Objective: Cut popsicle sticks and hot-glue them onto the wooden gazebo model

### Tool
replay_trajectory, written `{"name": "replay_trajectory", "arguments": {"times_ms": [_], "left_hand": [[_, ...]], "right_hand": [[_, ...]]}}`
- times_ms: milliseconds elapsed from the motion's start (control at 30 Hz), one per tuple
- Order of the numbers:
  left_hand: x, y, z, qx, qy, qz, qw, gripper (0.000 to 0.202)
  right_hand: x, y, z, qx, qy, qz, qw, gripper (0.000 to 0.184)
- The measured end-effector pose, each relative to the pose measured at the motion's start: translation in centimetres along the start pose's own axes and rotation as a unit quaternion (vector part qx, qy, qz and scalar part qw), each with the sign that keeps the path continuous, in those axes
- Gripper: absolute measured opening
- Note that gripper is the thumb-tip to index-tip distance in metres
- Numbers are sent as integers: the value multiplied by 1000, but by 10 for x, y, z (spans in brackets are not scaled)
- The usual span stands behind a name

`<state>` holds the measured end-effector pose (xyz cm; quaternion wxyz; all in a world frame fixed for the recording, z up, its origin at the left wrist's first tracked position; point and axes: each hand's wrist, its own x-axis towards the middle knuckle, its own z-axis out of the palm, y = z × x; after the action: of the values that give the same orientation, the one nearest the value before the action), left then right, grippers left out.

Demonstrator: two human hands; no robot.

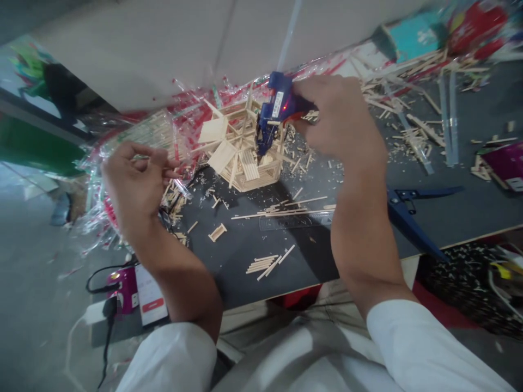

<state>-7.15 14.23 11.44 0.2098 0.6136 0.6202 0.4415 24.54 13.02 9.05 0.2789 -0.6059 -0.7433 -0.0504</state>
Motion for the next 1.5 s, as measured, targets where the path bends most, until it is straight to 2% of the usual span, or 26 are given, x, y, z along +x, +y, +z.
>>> {"name": "replay_trajectory", "arguments": {"times_ms": [167, 300, 500, 700, 867, 1133, 1333, 1500], "left_hand": [[-1, 7, -2, 0, -16, -47, 999, 31], [-2, 8, -3, 13, -14, -69, 997, 33], [-1, 2, 0, 13, -3, -27, 1000, 23], [0, -1, 2, 0, -33, -37, 999, 26], [3, -5, 1, 23, -44, -45, 998, 26], [-1, -1, -2, 48, -65, -36, 996, 19], [-3, 2, -3, 35, -43, -38, 998, 18], [-1, 2, 1, 23, -29, -57, 998, 12]], "right_hand": [[-2, 2, 1, 17, 24, -13, 999, 25], [-1, 1, 1, 10, 10, 1, 1000, 26], [-1, -1, -2, 12, 3, -7, 1000, 22], [-1, -4, -6, 16, 10, 4, 1000, 34], [-1, -8, -10, 3, 34, 44, 998, 38], [2, -11, -9, 0, 32, 57, 998, 39], [3, -13, -8, -3, 46, 47, 998, 40], [3, -15, -10, -17, 30, 51, 998, 44]]}}
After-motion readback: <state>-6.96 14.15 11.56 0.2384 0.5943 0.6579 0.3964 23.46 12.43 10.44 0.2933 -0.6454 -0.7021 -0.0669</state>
